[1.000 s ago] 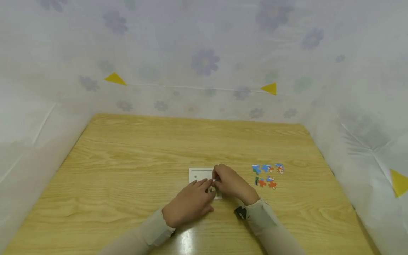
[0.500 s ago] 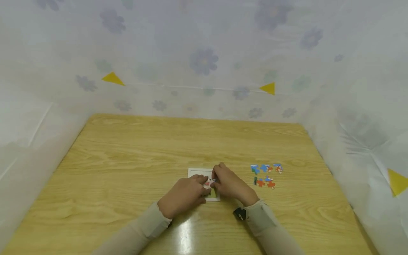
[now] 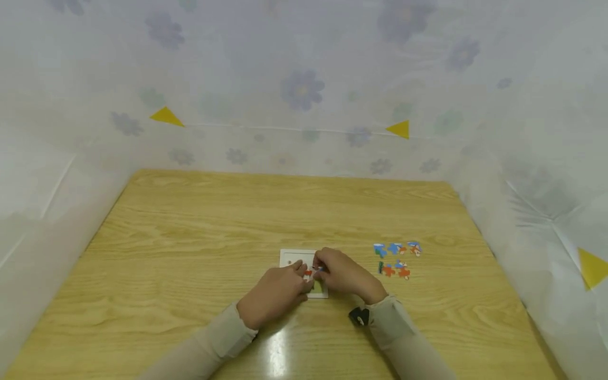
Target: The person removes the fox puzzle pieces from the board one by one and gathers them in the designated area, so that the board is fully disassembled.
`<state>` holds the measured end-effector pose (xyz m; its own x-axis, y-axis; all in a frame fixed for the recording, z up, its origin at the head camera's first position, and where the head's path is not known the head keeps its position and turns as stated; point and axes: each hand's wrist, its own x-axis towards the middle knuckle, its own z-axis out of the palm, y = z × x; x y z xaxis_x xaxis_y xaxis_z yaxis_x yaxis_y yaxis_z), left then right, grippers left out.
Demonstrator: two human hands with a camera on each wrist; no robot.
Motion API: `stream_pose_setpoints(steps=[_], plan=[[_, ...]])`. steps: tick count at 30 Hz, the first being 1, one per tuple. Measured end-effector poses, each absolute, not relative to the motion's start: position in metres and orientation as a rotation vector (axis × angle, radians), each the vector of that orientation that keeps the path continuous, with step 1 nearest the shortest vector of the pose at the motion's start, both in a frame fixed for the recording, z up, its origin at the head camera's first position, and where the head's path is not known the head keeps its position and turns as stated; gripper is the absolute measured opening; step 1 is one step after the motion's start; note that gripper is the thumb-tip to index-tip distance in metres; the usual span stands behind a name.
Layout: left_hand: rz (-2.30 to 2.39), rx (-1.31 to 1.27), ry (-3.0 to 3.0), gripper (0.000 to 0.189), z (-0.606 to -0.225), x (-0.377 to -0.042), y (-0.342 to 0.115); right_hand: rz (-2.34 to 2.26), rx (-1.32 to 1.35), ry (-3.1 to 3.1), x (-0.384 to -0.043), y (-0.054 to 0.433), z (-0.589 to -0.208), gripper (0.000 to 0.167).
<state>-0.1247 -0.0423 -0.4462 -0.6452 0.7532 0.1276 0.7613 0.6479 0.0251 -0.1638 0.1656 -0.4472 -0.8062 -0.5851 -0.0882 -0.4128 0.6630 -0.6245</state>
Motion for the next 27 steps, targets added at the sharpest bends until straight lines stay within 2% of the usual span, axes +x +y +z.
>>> stream_pose_setpoints(steps=[5,10,15,22,27], plan=[[-0.105,-1.27,-2.754,0.022,-0.445,-0.123,-0.04,-0.928,-0.827,2.582,-0.165,0.177,-0.44,0.013],[-0.146,-1.282,-2.785,0.022,-0.446,-0.124,-0.039,-1.068,-0.782,2.573,-0.165,0.208,-0.428,0.009],[-0.245,-1.301,-2.843,0.028,-0.446,-0.125,-0.044,-1.189,-0.623,2.586,-0.162,0.252,-0.419,0.01],[-0.249,-1.329,-2.772,0.024,-0.445,-0.126,-0.047,-1.247,-0.427,2.594,-0.156,0.307,-0.412,0.024],[-0.27,-1.325,-2.795,0.027,-0.446,-0.126,-0.047,-1.19,-0.349,2.644,-0.154,0.337,-0.415,0.018]])
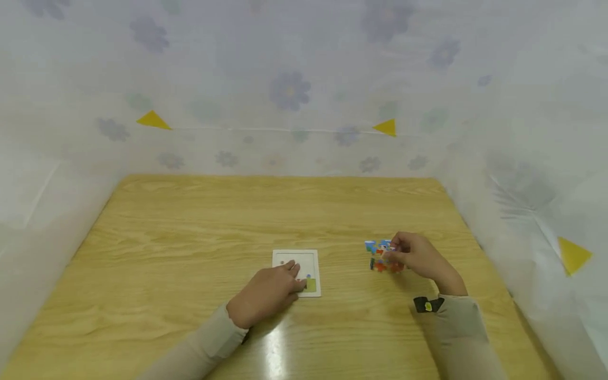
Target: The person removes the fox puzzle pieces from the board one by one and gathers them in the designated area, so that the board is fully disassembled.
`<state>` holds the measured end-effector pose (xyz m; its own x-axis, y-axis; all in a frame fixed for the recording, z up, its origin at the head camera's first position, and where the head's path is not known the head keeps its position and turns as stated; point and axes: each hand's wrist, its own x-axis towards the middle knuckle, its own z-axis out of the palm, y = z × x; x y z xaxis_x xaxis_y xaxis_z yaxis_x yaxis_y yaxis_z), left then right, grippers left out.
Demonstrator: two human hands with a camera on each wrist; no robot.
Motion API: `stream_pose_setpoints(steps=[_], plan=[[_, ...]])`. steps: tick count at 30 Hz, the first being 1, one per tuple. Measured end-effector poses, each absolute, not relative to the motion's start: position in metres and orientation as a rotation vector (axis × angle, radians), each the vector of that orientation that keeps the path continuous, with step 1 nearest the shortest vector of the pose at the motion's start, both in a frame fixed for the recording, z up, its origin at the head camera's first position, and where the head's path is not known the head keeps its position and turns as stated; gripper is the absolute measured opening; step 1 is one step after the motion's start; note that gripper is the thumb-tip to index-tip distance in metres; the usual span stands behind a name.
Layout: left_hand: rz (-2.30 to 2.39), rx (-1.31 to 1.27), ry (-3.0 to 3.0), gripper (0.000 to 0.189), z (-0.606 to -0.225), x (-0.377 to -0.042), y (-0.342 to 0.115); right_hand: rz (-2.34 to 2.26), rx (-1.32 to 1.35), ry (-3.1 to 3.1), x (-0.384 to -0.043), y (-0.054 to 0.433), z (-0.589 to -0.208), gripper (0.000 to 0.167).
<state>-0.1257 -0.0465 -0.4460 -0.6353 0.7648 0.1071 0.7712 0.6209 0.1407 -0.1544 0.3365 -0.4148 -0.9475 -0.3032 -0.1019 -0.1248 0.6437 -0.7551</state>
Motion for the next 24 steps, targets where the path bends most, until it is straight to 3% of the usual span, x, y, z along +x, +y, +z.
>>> stream_pose_setpoints(steps=[13,24], plan=[[-0.272,-1.327,-2.793,0.019,-0.444,-0.126,-0.045,-1.04,-0.286,2.727,-0.15,0.402,-0.42,0.017],[-0.287,-1.321,-2.79,0.018,-0.443,-0.126,-0.045,-0.872,-0.197,2.763,-0.156,0.406,-0.437,0.011]])
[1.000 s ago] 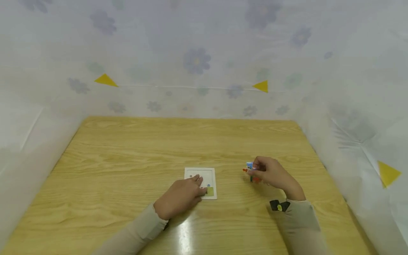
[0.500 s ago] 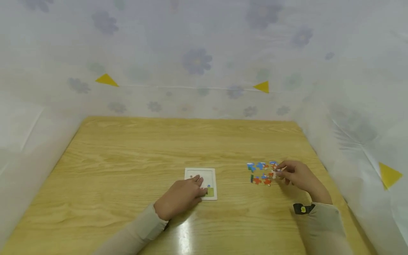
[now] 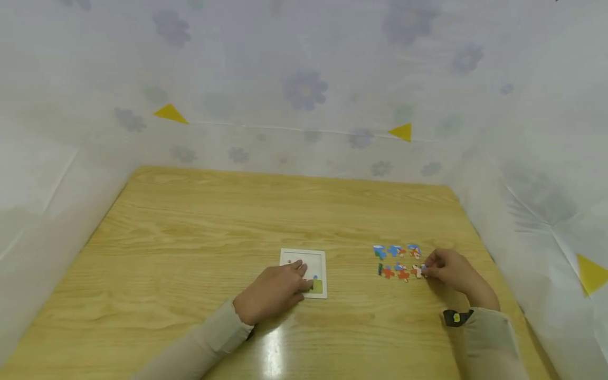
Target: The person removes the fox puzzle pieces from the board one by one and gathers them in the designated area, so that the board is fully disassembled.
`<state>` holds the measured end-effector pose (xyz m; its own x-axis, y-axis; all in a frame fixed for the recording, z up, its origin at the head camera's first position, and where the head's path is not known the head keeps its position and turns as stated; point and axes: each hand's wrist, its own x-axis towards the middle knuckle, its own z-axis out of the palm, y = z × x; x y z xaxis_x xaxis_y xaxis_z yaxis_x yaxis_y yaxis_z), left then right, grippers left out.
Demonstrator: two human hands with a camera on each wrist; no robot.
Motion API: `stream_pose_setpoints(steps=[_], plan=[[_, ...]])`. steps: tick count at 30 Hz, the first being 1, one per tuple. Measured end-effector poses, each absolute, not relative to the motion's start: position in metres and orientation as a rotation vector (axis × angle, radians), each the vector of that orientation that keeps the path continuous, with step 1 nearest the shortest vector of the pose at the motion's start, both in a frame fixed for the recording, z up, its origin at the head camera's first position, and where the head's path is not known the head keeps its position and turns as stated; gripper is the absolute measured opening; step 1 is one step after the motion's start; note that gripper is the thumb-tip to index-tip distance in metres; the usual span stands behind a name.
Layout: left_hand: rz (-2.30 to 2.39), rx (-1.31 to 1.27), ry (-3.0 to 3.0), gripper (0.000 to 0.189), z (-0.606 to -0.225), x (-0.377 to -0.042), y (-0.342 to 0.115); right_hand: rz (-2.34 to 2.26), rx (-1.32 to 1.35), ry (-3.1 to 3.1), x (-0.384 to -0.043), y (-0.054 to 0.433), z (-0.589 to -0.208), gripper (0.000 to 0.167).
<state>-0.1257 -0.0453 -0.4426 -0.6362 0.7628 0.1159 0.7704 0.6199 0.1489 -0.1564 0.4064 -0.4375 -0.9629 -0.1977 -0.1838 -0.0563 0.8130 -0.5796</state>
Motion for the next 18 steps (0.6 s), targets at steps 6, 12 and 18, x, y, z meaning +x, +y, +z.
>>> stream_pose_setpoints(steps=[6,12,18], plan=[[-0.3,-1.317,-2.816,0.024,-0.444,-0.1264,-0.0451,-0.778,-0.145,2.785,-0.1572,0.4016,-0.4356,0.018],[-0.321,-1.318,-2.818,0.027,-0.4444,-0.1281,-0.0466,-0.763,-0.122,2.777,-0.1543,0.3993,-0.4352,0.022],[-0.412,-1.297,-2.832,0.027,-0.4423,-0.1283,-0.047,-0.753,-0.107,2.769,-0.154,0.3989,-0.4359,0.019]])
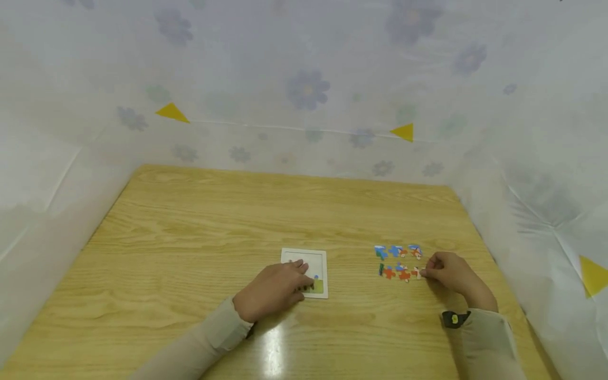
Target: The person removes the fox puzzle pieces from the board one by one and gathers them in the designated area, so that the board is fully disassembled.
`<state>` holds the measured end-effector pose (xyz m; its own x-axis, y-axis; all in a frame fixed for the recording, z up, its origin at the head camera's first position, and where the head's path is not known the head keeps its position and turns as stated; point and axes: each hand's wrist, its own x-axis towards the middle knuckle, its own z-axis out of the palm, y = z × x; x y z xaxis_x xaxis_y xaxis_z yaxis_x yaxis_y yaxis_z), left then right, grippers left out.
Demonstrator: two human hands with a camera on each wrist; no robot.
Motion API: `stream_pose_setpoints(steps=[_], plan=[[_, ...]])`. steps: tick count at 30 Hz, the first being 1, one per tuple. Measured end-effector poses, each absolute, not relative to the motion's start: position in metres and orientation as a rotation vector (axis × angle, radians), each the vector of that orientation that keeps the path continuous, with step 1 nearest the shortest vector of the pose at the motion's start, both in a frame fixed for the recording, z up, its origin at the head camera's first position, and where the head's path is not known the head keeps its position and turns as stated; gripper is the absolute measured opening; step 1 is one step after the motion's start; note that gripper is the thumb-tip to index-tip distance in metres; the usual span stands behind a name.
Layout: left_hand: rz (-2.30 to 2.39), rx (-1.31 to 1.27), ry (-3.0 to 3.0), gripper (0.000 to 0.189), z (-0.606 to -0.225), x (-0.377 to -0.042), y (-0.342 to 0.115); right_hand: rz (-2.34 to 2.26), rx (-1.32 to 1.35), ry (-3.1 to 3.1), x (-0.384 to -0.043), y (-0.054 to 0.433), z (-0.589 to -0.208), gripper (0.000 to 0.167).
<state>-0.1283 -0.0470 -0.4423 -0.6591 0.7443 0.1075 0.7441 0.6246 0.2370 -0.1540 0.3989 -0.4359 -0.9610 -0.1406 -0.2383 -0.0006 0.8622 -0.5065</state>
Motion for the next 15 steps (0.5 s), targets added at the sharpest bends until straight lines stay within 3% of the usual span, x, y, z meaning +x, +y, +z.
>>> stream_pose_setpoints(steps=[8,15], plan=[[0.579,1.374,2.852,0.017,-0.451,-0.135,-0.05,-0.787,-0.167,2.926,-0.149,0.375,-0.427,0.024],[0.542,1.34,2.896,0.051,-0.448,-0.143,-0.065,-1.0,-0.45,2.868,-0.154,0.286,-0.412,0.019]])
